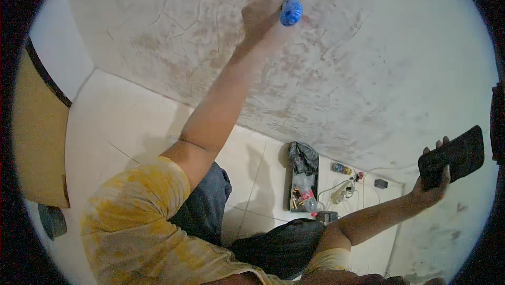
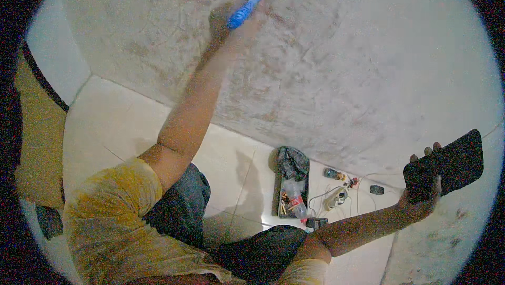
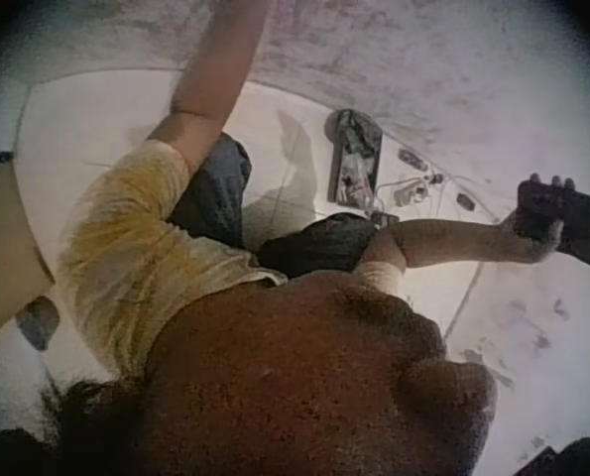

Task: The person uses a brush to sweep dust and debris off the surface of a wall while holding a phone in their other hand.

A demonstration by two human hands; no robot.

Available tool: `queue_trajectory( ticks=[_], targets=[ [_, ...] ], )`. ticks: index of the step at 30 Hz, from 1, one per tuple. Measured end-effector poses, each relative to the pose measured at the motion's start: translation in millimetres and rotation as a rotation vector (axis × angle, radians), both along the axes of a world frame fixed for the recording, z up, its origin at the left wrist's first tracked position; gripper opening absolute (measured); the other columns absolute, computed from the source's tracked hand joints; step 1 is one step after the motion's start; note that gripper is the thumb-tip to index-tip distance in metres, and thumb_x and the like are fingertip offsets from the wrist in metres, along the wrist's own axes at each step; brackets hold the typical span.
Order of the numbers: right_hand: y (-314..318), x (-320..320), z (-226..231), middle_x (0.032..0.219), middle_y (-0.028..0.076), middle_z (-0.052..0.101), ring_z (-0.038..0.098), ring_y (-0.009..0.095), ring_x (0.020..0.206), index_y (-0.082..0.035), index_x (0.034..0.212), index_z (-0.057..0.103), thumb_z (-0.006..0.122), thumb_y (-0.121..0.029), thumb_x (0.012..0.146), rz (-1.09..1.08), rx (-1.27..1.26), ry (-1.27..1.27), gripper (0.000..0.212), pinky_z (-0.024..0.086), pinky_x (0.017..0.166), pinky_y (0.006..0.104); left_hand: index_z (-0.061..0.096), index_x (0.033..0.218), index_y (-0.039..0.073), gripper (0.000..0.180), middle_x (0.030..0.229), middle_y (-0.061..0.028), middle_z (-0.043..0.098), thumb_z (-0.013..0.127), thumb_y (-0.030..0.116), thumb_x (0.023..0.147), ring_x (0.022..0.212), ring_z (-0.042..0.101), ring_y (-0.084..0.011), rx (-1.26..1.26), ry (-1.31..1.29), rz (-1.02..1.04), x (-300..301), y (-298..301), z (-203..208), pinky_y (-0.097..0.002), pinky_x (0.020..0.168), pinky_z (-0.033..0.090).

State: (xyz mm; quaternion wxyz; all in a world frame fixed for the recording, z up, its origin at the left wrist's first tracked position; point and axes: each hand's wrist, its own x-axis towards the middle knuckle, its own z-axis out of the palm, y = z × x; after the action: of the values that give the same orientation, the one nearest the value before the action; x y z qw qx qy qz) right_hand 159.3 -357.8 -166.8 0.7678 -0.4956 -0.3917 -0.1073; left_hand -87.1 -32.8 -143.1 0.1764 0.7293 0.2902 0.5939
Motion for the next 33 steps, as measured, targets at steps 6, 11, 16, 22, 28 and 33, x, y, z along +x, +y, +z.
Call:
queue_trajectory(
  ticks=[6, 11, 16, 22, 28, 33],
  targets=[
    [0.3, -4.5, 5.7, 0.128, 0.025, 0.043, 0.047, 0.034, 0.115, 0.008, 0.132, 0.028, 0.045, -0.039, 0.08, 0.102, 0.097, 0.048, 0.072, 0.049, 0.085, 0.0448, 0.062, 0.108, 0.02, 0.028, 0.087, -0.0131, 0.065, 0.057, 0.022, 0.08, 0.078, 0.062, -0.0322, 0.295, -0.089, 0.012, 20.3, 24.7, -31.8, -0.0409, 0.068, 0.048],
    [-0.7, -8.6, 8.0, 0.128, 0.027, 0.042, 0.049, 0.034, 0.113, 0.009, 0.132, 0.028, 0.043, -0.038, 0.08, 0.21, 0.127, 0.069, 0.072, 0.049, 0.083, 0.0447, 0.065, 0.102, 0.012, 0.032, 0.091, -0.0182, 0.064, 0.059, 0.033, 0.078, 0.079, 0.062, -0.0322, 0.018, 0.16, -0.153, 9.2, 56.1, -42.2, -0.0397, 0.072, 0.048],
    [-1.4, -9.5, 7.3, 0.128, 0.028, 0.041, 0.05, 0.035, 0.112, 0.009, 0.132, 0.026, 0.044, -0.037, 0.079, 0.211, 0.113, 0.027, 0.073, 0.05, 0.082, 0.0448, 0.064, 0.097, 0.004, 0.038, 0.089, -0.0234, 0.063, 0.059, 0.036, 0.078, 0.082, 0.063, -0.033, -0.317, 0.058, -0.008, -6.3, 82.7, -42.1, -0.0381, 0.074, 0.048],
    [0.8, -12.1, 7.5, 0.127, 0.028, 0.042, 0.049, 0.035, 0.112, 0.008, 0.133, 0.025, 0.046, -0.036, 0.078, 0.143, 0.107, 0.081, 0.074, 0.05, 0.083, 0.0456, 0.063, 0.074, 0.0, 0.044, 0.072, -0.0143, 0.064, 0.06, 0.044, 0.08, 0.066, 0.06, -0.0271, 0.127, -0.413, 0.425, -16.4, 98.9, -38.4, -0.0393, 0.066, 0.045],
    [-2.5, -0.8, 0.0, 0.128, 0.028, 0.041, 0.05, 0.035, 0.112, 0.007, 0.134, 0.024, 0.047, -0.033, 0.08, 0.301, 0.126, 0.064, 0.071, 0.05, 0.082, 0.0457, 0.063, 0.103, 0.012, 0.031, 0.088, -0.0105, 0.065, 0.058, 0.033, 0.081, 0.075, 0.061, -0.0305, 0.374, -0.197, 0.329, 5.8, 63.6, -38.4, -0.0409, 0.068, 0.047],
    [-0.7, 5.2, -3.1, 0.13, 0.028, 0.038, 0.047, 0.034, 0.114, 0.006, 0.135, 0.022, 0.052, -0.027, 0.082, 0.285, 0.082, 0.004, 0.07, 0.048, 0.086, 0.0449, 0.06, 0.109, 0.008, 0.032, 0.101, -0.0116, 0.062, 0.055, 0.028, 0.084, 0.088, 0.059, -0.0279, 0.433, -0.194, 0.215, 10.6, 58.6, -26.3, -0.0365, 0.077, 0.046]
  ],
)
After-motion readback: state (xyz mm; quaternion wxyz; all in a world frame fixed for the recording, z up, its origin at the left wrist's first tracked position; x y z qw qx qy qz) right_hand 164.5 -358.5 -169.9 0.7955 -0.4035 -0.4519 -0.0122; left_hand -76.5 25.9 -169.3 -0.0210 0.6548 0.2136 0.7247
